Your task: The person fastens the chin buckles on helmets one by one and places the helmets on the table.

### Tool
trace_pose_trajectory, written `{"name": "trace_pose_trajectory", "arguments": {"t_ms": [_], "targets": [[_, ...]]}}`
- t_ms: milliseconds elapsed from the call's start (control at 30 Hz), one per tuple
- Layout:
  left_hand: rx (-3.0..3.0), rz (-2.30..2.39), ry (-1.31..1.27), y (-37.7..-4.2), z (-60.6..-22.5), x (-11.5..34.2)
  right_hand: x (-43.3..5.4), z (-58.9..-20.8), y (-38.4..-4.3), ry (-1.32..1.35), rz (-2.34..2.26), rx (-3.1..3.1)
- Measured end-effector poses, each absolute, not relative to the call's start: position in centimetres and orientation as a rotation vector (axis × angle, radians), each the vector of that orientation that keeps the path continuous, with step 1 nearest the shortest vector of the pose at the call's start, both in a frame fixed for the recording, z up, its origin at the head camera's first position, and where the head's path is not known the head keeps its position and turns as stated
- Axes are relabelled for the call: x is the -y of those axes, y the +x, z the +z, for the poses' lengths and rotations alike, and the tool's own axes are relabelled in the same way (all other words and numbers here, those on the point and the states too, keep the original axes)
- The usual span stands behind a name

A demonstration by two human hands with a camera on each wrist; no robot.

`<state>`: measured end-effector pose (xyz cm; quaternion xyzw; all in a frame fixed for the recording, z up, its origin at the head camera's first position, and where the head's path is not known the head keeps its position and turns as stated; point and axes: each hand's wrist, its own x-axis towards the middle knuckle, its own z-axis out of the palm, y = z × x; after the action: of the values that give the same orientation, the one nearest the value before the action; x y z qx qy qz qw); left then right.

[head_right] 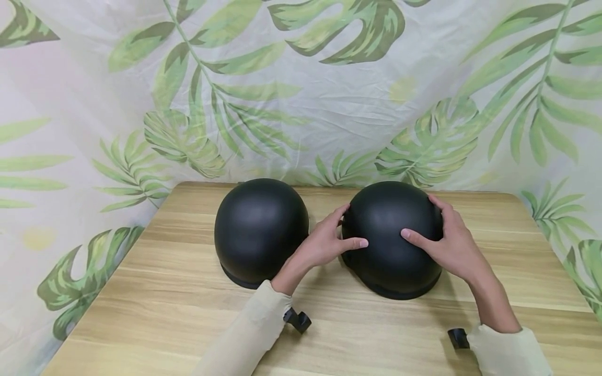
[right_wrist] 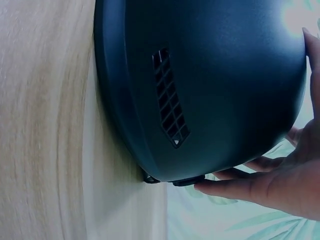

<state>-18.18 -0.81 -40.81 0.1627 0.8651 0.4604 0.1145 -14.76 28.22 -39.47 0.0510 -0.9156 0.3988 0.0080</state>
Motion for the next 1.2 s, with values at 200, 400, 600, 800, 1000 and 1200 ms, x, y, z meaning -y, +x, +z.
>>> {"name": "trace_pose_trajectory", "arguments": {"t_ms": [200, 400, 600, 800, 1000, 1200], "targets": [[-2.600, 1.283, 0.563, -18.2, -40.8, 0.9, -28.0, -39.3, -14.6, 0.139, 1.207, 2.855], [-2.644, 1.242, 0.590, -18.1, -40.8, 0.9, -28.1, -39.2, -14.4, 0.118, 1.191, 2.860], [-2.647, 1.301, 0.566, -17.7, -40.1, 0.9, -28.1, -39.1, -14.5, 0.085, 1.205, 2.869], [-2.658, 1.397, 0.580, -17.8, -39.7, 0.9, -28.1, -39.0, -14.6, 0.068, 1.246, 2.853], [-2.678, 1.443, 0.591, -18.1, -40.0, 0.9, -28.0, -38.9, -14.6, 0.070, 1.272, 2.843], [-2.673, 1.442, 0.582, -18.0, -40.0, 1.0, -27.9, -39.1, -14.8, 0.104, 1.277, 2.826]]}}
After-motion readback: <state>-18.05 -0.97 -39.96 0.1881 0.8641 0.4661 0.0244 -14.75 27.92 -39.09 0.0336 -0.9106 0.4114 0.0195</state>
